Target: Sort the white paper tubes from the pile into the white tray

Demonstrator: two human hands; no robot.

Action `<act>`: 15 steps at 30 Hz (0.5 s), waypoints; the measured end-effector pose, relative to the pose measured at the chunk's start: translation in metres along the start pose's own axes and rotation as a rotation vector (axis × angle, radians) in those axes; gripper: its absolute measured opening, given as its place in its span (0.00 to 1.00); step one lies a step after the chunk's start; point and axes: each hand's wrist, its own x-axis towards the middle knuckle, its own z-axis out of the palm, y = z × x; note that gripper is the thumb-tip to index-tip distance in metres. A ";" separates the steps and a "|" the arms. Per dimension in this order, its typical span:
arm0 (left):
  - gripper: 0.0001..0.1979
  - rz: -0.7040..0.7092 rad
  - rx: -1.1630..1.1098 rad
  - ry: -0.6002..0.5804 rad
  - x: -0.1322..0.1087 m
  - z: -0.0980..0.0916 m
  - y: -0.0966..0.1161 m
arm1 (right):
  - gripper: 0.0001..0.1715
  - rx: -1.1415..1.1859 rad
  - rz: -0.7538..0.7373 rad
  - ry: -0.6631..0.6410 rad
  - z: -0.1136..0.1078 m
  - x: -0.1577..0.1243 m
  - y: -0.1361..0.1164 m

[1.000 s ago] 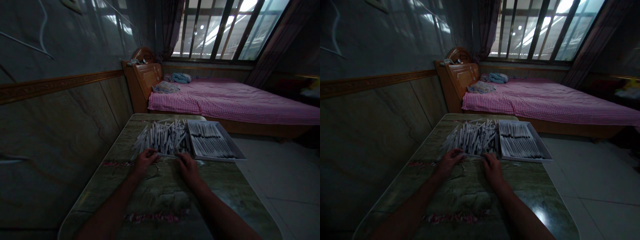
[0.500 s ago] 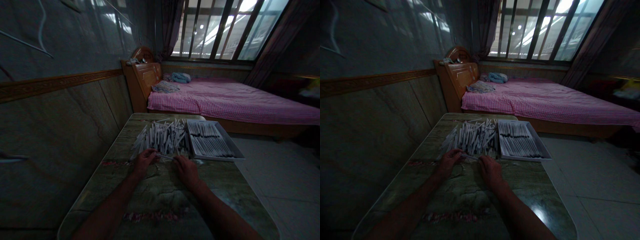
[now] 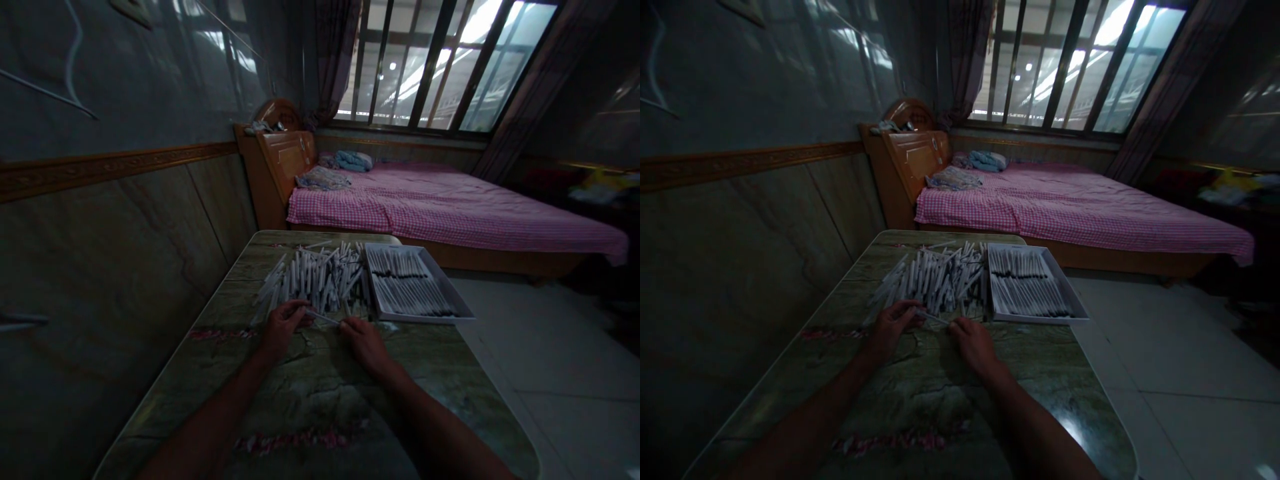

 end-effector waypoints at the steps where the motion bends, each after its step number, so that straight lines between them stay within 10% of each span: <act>1: 0.26 0.001 -0.008 0.014 0.001 0.000 0.000 | 0.16 -0.008 -0.017 -0.032 -0.001 0.000 -0.001; 15: 0.32 -0.052 -0.100 -0.029 0.000 0.004 -0.002 | 0.09 -0.263 -0.185 -0.324 -0.050 0.004 -0.027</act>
